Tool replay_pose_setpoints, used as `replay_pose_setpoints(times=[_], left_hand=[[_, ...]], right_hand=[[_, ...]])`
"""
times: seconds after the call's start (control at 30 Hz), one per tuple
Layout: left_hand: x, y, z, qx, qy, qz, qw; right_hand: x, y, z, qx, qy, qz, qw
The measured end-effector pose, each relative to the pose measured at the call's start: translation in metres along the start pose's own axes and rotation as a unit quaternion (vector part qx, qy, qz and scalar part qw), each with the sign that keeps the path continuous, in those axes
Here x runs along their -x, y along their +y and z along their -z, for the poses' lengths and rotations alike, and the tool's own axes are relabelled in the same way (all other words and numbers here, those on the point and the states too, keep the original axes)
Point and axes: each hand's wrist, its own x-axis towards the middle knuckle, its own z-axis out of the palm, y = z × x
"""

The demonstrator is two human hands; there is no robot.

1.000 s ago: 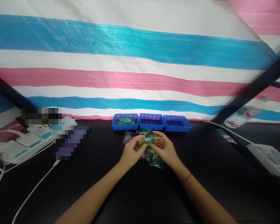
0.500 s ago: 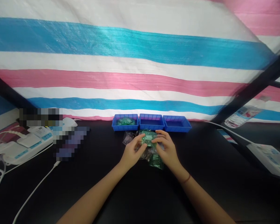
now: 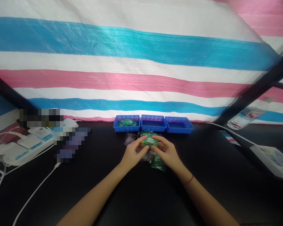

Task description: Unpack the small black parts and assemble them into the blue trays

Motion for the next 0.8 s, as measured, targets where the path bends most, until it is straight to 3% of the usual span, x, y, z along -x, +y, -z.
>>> replay_pose_setpoints(times=[0.2, 0.33, 0.53, 0.6, 0.7, 0.8], left_hand=[[-0.001, 0.0, -0.002, 0.0, 0.008, 0.012, 1.0], [-0.006, 0.001, 0.003, -0.077, 0.032, -0.003, 0.996], [-0.045, -0.012, 0.049, -0.213, 0.173, -0.005, 0.962], [-0.063, -0.016, 0.064, -0.261, 0.196, -0.016, 0.945], [-0.086, -0.019, 0.074, -0.365, 0.156, -0.046, 0.917], [-0.096, -0.023, 0.069, -0.464, 0.086, -0.062, 0.879]], right_hand=[[0.0, 0.002, -0.001, 0.007, -0.003, -0.004, 1.0], [-0.002, 0.004, -0.001, -0.014, 0.031, 0.01, 0.999], [-0.009, 0.004, 0.004, -0.035, 0.097, 0.019, 0.995], [-0.01, 0.004, 0.005, -0.034, 0.103, 0.011, 0.994], [-0.011, 0.005, 0.006, -0.039, 0.096, 0.012, 0.995], [-0.012, 0.008, 0.006, -0.036, 0.089, 0.01, 0.995]])
